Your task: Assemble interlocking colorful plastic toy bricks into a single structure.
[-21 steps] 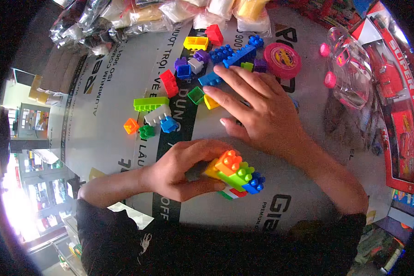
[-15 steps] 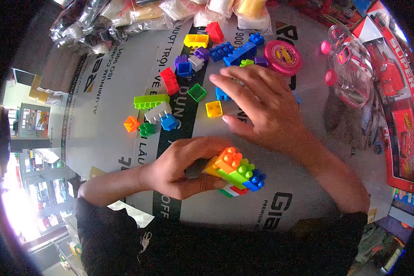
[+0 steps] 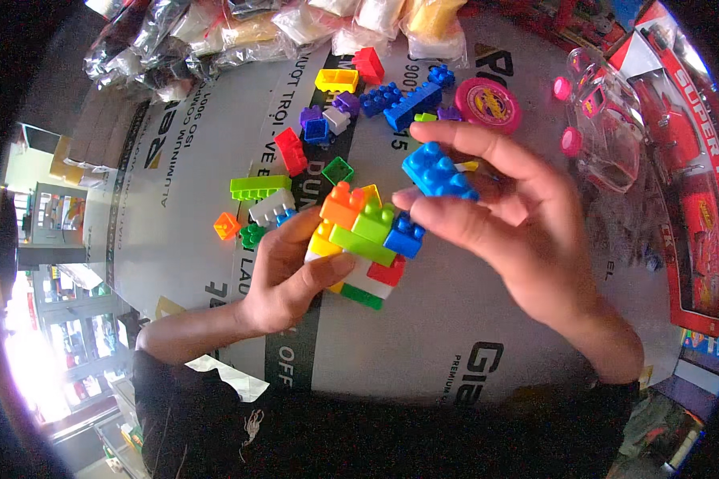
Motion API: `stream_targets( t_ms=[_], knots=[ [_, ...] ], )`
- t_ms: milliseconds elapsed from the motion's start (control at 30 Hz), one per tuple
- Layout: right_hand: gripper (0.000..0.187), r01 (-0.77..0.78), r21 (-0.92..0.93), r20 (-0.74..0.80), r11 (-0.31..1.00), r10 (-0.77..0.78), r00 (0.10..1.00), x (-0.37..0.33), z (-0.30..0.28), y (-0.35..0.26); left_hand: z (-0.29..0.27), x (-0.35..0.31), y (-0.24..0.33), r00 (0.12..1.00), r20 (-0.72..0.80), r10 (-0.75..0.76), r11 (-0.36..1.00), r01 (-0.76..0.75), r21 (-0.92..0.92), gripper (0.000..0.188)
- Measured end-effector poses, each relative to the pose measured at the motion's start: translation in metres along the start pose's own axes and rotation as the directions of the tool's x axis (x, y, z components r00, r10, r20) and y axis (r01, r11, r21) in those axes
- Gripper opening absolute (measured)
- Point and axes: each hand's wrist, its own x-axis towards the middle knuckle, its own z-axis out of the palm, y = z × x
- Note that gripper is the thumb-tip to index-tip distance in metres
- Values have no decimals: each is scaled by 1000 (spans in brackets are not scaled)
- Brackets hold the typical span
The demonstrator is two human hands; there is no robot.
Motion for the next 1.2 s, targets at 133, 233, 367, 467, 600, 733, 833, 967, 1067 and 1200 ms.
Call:
stream_targets(
  t_ms=[133,233,367,467,600,733,833,967,1067,1200],
  knots=[
    [44,147,-63,10,987,-146,989,-3,-8,12,3,6,5,999,11,-43,997,42,63,41],
    [39,223,-99,26,970,-222,975,-1,-10,12,6,6,8,1000,9,-20,995,19,93,41],
    [41,19,-160,130,987,2,992,-5,-3,7,4,4,7,999,20,-46,979,41,202,40],
    [38,12,-238,199,971,36,979,-6,-4,8,4,4,12,989,31,-142,974,134,181,39],
    [34,41,-323,230,946,36,973,-9,-1,9,4,4,6,992,55,-117,985,109,136,39],
    [36,6,-364,274,931,100,957,-11,-4,11,-1,5,3,997,51,-54,952,36,305,33],
    [31,9,-361,243,933,85,966,-14,-3,17,-3,7,6,995,96,-28,907,-15,421,30],
    [30,106,-459,261,882,20,965,-15,-6,21,-5,7,4,979,188,81,876,-160,455,31],
    [30,114,-525,279,844,43,959,-14,-7,20,-5,7,5,982,186,31,889,-112,444,32],
    [24,59,-550,273,833,112,955,-7,-8,8,-4,8,5,985,169,35,885,-109,454,33]
  ],
)
